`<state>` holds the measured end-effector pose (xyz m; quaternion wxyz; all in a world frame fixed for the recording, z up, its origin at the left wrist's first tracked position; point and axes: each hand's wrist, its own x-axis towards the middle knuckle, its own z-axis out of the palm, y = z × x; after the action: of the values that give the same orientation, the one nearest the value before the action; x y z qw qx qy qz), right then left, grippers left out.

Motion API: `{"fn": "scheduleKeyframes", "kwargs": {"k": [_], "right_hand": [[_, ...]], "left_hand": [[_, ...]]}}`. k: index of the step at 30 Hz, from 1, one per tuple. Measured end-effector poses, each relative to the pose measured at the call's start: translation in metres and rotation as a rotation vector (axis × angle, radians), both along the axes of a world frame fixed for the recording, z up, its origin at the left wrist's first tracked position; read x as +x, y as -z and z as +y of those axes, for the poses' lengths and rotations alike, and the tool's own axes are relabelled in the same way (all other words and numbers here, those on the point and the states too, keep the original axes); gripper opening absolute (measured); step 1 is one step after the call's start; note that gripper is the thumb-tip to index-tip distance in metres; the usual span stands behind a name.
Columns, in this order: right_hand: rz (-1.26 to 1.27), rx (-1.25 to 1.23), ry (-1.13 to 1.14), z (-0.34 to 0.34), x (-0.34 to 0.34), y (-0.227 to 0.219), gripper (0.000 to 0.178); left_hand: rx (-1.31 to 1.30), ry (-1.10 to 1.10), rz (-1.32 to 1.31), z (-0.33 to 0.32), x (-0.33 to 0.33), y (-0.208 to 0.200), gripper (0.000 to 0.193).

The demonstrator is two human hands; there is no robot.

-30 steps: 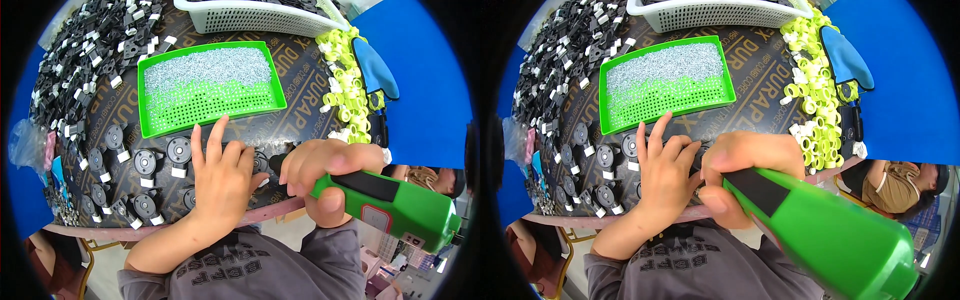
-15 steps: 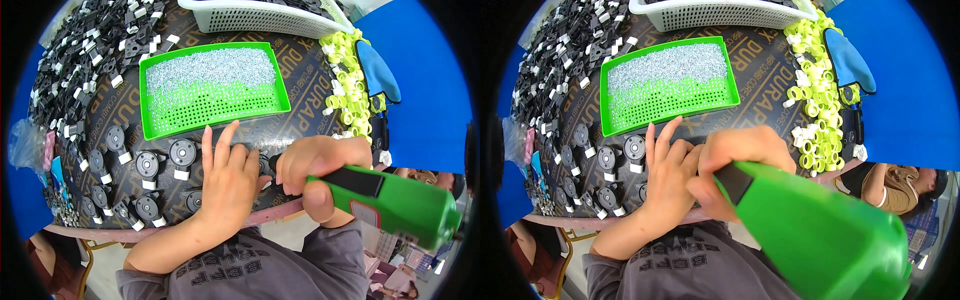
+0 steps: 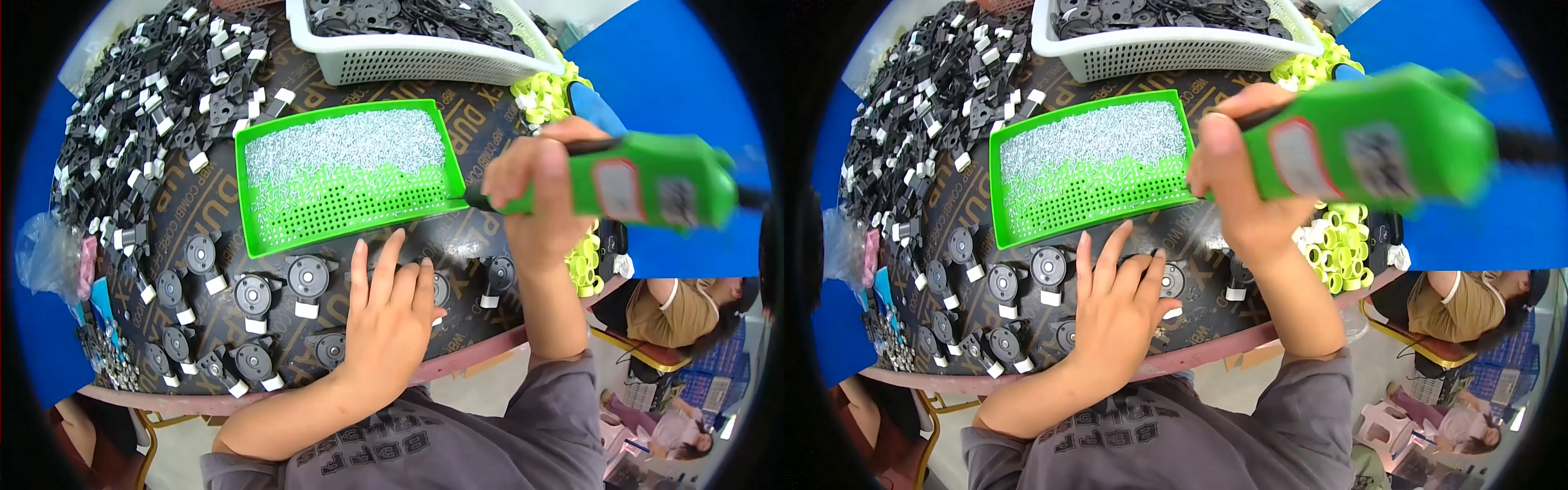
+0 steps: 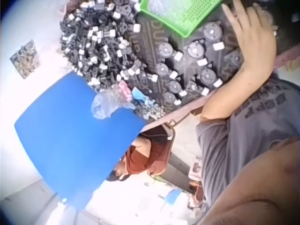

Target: Assembling small circular black components using an electric screwdriver to drive tiny screws from a green tray.

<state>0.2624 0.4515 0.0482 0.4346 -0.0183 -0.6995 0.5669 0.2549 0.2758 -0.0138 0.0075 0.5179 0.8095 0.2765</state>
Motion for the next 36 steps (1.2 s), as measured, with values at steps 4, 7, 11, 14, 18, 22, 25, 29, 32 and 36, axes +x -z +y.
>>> {"fn": "scheduleKeyframes", "kwargs": {"k": [4, 7, 11, 14, 18, 22, 25, 29, 32, 36], "right_hand": [[0.109, -0.130, -0.085, 0.014, -0.008, 0.030, 0.017], [-0.031, -0.021, -0.020, 0.011, -0.006, 0.027, 0.018], [-0.033, -0.005, -0.031, 0.012, -0.005, 0.027, 0.019], [-0.034, -0.004, -0.026, 0.014, -0.004, 0.028, 0.020], [0.094, 0.102, -0.045, 0.014, 0.008, 0.012, 0.018], [0.135, 0.083, -0.392, -0.012, 0.046, -0.029, 0.026], [-0.041, 0.189, -0.513, -0.026, 0.055, -0.025, 0.032], [-0.120, 0.230, -0.448, -0.036, 0.056, -0.010, 0.038], [0.044, 0.023, -0.321, -0.043, 0.054, 0.007, 0.035], [0.086, -0.052, -0.303, -0.051, 0.048, 0.014, 0.034]], "left_hand": [[0.007, -0.012, -0.031, -0.002, -0.004, -0.005, 0.057], [-0.010, -0.009, -0.066, -0.005, -0.006, -0.006, 0.057], [-0.012, -0.018, -0.059, -0.003, -0.006, -0.006, 0.053], [0.014, -0.007, -0.093, -0.001, -0.007, -0.006, 0.050], [0.035, -0.009, -0.110, -0.003, -0.012, -0.005, 0.048], [0.063, -0.016, -0.097, 0.002, -0.010, -0.008, 0.048], [0.051, -0.049, -0.111, -0.001, -0.013, -0.005, 0.046], [0.094, -0.051, -0.093, 0.001, -0.013, -0.002, 0.046], [0.094, -0.030, -0.124, 0.000, -0.014, -0.005, 0.046], [0.100, -0.048, -0.131, -0.002, -0.015, -0.002, 0.046]]}}
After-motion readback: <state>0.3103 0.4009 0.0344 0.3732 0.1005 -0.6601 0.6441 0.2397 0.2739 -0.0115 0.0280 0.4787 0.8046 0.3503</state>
